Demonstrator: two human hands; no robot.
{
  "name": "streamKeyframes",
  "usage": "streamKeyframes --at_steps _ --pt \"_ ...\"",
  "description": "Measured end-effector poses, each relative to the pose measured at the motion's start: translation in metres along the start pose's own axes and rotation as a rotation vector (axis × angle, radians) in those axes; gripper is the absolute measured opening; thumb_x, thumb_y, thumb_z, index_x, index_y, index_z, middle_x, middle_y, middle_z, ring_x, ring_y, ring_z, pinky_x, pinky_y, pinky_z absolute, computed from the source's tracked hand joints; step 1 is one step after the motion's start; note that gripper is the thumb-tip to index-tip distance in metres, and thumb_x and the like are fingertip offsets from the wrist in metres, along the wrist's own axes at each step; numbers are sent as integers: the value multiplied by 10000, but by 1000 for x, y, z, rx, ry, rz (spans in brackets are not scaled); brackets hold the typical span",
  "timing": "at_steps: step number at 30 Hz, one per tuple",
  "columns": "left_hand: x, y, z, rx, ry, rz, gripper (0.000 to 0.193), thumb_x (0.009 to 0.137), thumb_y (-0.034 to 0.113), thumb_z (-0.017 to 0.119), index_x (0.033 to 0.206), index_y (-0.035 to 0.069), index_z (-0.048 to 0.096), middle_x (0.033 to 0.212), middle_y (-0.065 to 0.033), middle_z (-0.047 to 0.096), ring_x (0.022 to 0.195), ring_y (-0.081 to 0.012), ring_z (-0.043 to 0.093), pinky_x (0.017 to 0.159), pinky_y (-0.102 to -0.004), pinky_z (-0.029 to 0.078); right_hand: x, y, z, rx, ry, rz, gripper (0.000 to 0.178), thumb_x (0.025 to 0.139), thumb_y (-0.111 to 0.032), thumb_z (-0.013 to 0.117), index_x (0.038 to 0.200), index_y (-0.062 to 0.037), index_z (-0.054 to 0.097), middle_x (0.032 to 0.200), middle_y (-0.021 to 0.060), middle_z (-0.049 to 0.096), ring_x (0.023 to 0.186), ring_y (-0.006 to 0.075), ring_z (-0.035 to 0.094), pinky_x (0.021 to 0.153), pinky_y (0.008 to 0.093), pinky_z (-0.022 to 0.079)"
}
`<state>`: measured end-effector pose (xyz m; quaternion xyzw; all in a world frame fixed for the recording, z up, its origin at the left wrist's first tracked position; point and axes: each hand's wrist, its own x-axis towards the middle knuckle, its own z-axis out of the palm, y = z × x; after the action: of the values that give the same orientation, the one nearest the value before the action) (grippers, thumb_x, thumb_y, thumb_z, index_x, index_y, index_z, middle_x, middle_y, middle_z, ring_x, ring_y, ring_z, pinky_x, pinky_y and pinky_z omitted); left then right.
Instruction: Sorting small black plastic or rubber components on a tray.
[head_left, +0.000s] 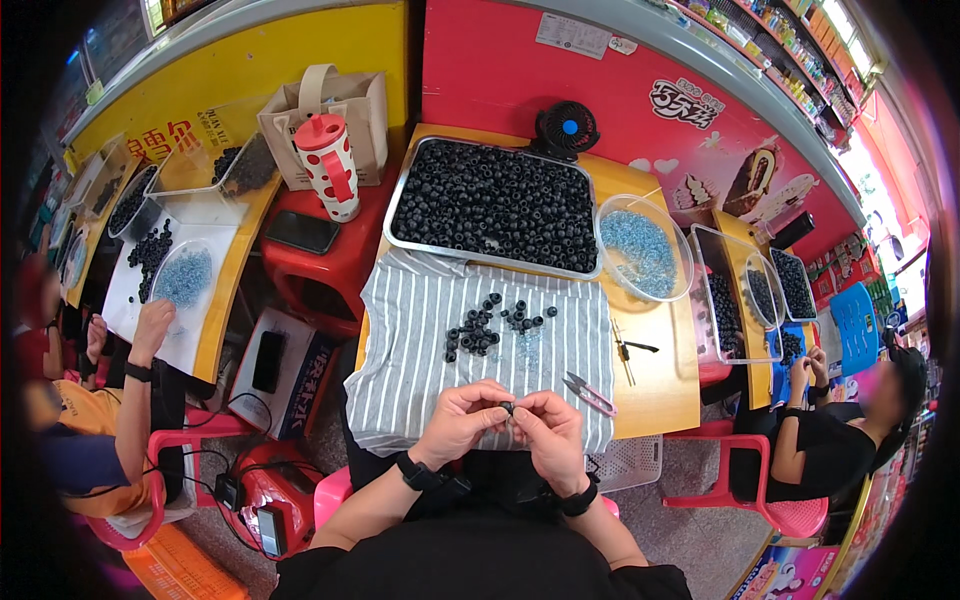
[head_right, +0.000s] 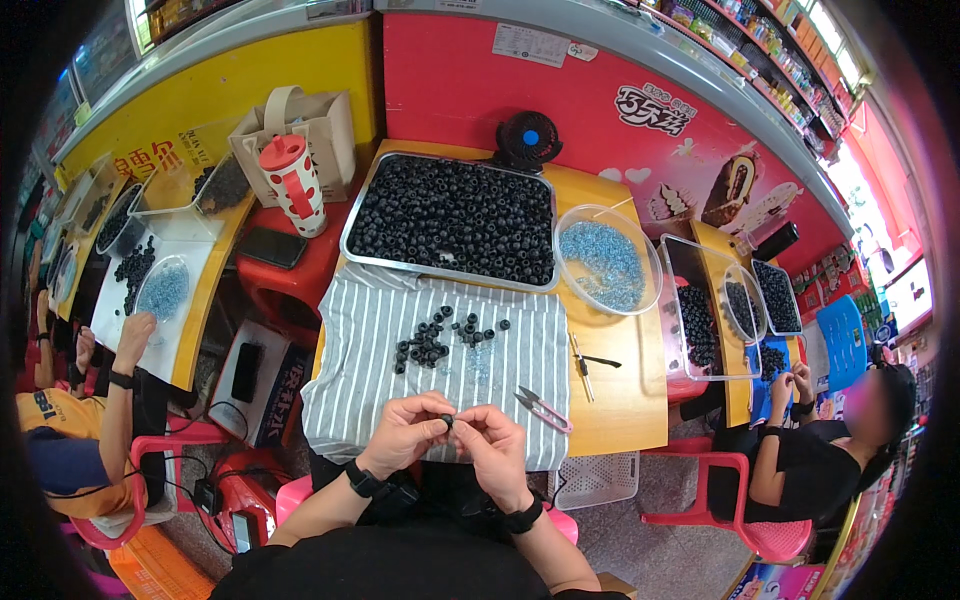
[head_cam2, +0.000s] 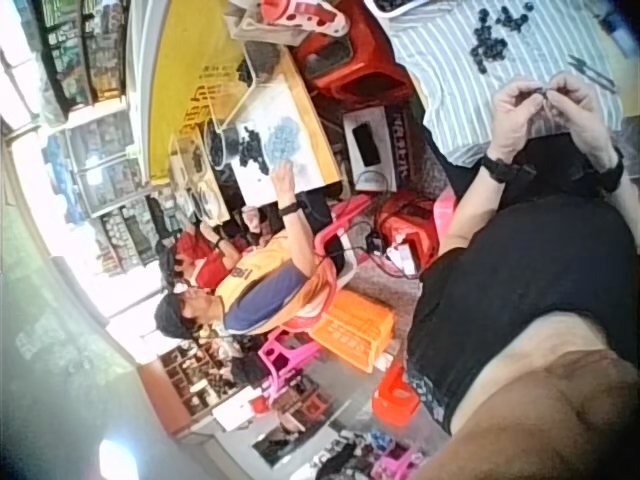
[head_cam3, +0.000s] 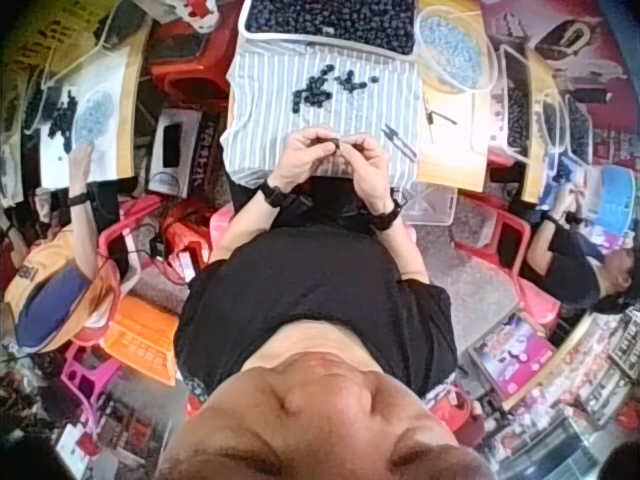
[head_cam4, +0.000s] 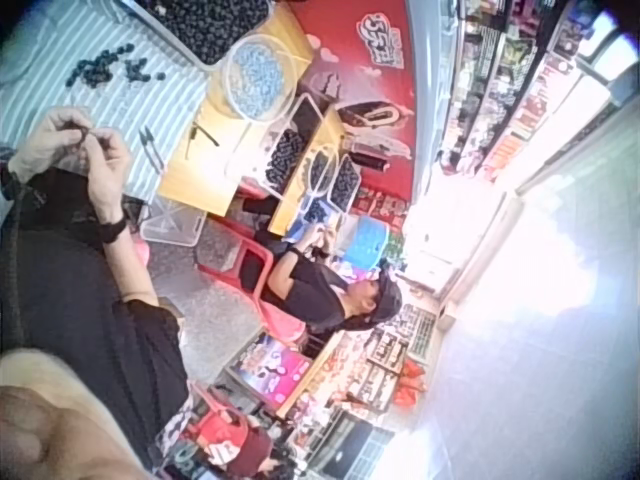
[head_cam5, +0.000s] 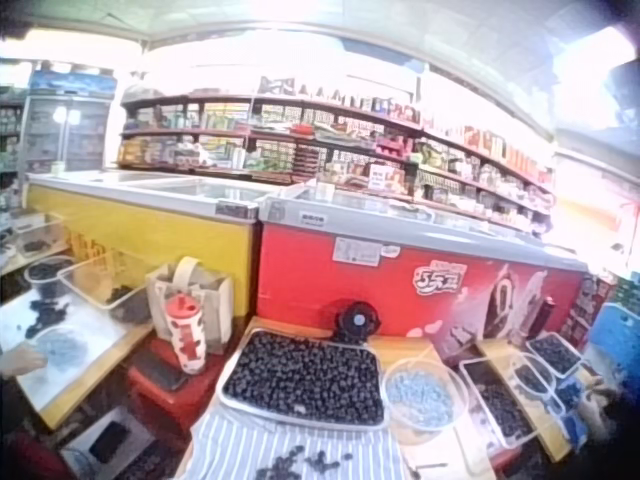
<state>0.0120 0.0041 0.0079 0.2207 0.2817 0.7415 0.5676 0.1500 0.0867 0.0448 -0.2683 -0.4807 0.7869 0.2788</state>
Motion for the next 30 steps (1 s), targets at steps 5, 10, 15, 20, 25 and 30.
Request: streamKeyframes --at_steps 5,10,15,20,25,30 --pt "-2 0 3 164 38 32 184 886 -59 594 1060 -44 655 963 -58 597 781 -110 594 687 -233 504 -2 5 -2 -62 -14 -41 62 914 -31 629 962 5 616 795 15 633 684 52 567 598 190 460" --pt "-2 -2 5 291 49 66 177 906 -27 593 1069 -46 660 959 -44 591 767 -84 597 669 -214 494 -2 7 -6 -153 10 -43 54 902 -14 629 950 8 619 795 15 633 693 48 568 602 185 455" --pt "1 -3 -4 82 -12 -28 199 895 -41 597 1084 -40 658 994 -64 609 775 -93 599 672 -216 505 -2 -1 -3 -354 4 -170 164 877 25 621 1041 16 635 797 24 635 724 71 595 637 210 480" --pt "-2 2 -6 -26 -32 -114 300 889 -21 624 1188 -11 609 1034 -58 647 779 -82 611 677 -218 520 3 -24 -2 -686 -247 -300 317 872 43 597 1184 -3 613 863 99 667 750 150 647 690 276 515" --pt "-3 7 -2 -85 -41 -141 385 849 12 691 1214 -22 572 1008 -76 668 747 -89 639 636 -202 535 3 -30 -5 -718 -361 -209 292 894 23 568 1183 -3 600 876 117 682 718 187 664 661 290 520" --pt "-3 7 -5 -141 -113 -161 388 811 29 740 1168 -23 597 939 -82 674 680 -90 642 579 -185 534 0 -29 -1 -650 -387 -201 258 872 39 527 1105 -4 631 757 75 646 618 136 620 559 262 482"
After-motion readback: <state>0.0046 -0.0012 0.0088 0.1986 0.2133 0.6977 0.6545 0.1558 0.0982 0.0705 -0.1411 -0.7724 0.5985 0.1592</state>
